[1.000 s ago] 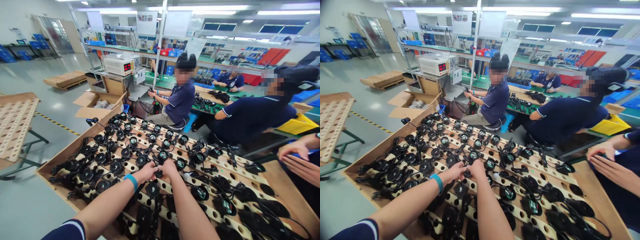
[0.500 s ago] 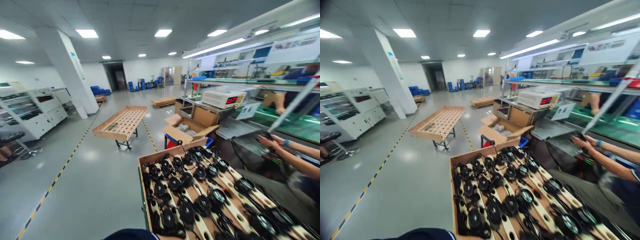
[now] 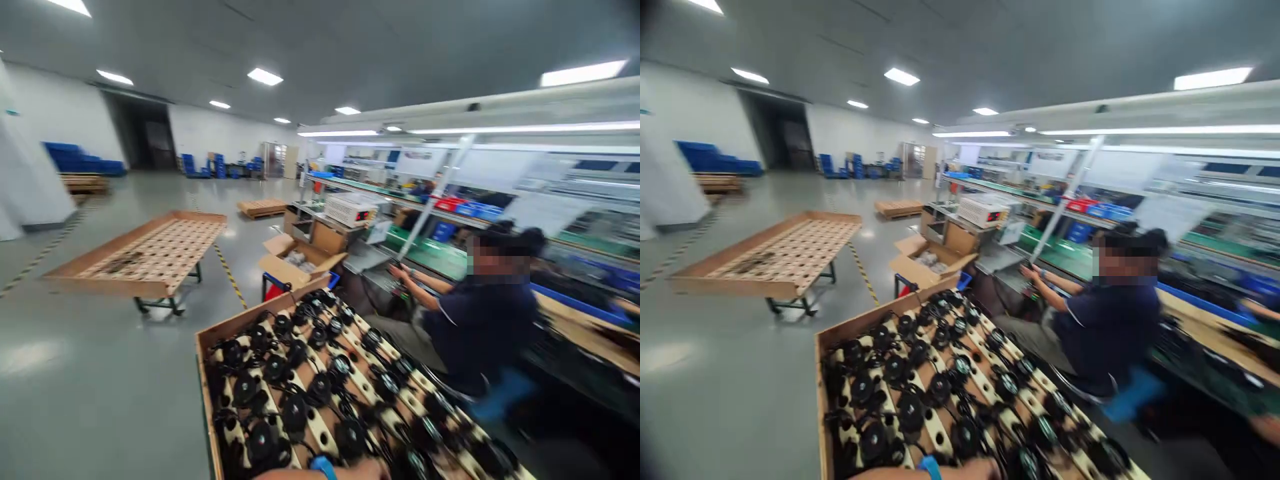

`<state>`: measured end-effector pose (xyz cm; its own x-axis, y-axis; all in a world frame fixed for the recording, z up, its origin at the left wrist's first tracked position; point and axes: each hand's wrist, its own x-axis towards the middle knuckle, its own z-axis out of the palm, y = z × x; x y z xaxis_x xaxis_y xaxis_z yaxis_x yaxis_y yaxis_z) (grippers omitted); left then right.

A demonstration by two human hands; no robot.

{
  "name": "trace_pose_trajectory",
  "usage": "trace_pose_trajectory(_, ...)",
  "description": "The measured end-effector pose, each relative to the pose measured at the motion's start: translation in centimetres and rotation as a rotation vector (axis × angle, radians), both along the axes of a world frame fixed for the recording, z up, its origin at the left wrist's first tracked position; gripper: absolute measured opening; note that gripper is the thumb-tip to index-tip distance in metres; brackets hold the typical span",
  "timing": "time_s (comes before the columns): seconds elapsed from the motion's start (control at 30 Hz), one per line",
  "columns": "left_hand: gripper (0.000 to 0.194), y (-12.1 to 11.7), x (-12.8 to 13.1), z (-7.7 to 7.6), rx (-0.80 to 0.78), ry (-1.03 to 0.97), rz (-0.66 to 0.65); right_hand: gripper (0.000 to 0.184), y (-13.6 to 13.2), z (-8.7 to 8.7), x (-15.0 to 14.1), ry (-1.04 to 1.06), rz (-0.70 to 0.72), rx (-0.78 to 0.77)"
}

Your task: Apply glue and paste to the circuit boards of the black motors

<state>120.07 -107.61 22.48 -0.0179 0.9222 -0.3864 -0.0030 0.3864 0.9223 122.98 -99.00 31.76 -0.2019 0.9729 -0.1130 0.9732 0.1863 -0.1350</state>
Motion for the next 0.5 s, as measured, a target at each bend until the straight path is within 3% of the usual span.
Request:
trace_pose_trajectory(0.1, 0.069, -1.6, 2.6, -2.1, -0.189, 0.011, -0.287, 0.026, -4.4, -1.6, 7.1, -0.002, -0.158, -0.140)
trace_pose_trajectory(0.2, 0.051, -2.3, 2.6, -3.3, -0.238, 0.017, -0.372, 0.029, -8.6, -3.2, 10.9, 0.024, -0.279, -0.279)
trace_pose_trajectory(0.33, 0.034, -2.7, 1.7, -3.2, -0.221, 0.016, -0.419, 0.024, -10.4, -4.6, 12.2, 0.084, -0.402, -0.348)
trace_pose_trajectory(0.5, 0.030, -3.3, 1.1, -2.3, -0.204, 0.019, -0.453, 0.042, -10.3, -5.2, 12.0, 0.145, -0.512, -0.384)
